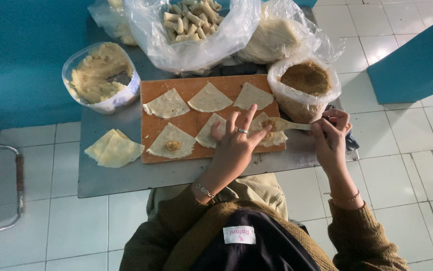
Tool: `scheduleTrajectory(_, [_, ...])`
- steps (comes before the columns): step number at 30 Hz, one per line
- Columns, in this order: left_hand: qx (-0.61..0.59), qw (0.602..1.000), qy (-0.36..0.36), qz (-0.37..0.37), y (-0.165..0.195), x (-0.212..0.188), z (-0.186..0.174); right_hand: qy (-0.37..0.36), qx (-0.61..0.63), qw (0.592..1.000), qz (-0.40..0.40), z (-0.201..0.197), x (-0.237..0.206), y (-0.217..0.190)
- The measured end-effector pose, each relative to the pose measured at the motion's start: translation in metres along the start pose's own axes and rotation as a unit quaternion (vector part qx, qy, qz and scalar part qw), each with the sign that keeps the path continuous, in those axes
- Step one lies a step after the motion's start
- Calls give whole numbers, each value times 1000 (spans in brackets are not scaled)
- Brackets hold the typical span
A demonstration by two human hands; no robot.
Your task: The person places triangular pastry wrappers on a wooden board, spoons a brown filling from a container onto each wrapper, then folds and pinches the wrappers closed into filled pastries, setting finished ones aside and arranging new wrappers on the board.
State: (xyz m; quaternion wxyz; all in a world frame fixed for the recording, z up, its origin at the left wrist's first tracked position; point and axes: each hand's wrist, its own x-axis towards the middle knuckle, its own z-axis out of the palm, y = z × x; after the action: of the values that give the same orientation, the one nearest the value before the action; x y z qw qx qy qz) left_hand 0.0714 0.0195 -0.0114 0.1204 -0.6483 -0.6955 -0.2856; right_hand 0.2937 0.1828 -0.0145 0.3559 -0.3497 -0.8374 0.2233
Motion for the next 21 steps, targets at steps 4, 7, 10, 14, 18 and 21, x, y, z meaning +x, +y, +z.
scheduleTrajectory(4, [-51,998,43,-20,-9,1,-12,14,9,1000,20,-4,5,-2])
scheduleTrajectory(7, [-44,996,56,-46,-21,1,-26,34,-9,999,17,-7,18,-6])
scheduleTrajectory(10, [-16,997,11,-75,-31,11,-34,42,-80,995,-31,-3,41,-12])
scheduleTrajectory(14, [2,997,14,-80,-34,24,-37,38,-127,989,-63,8,68,-23])
scheduleTrajectory(18, [-10,995,30,-89,-33,22,-37,-4,-138,984,-117,8,84,-30])
scheduleTrajectory(21, [1,996,34,-85,-34,20,-38,-29,-121,984,-126,8,89,-31])
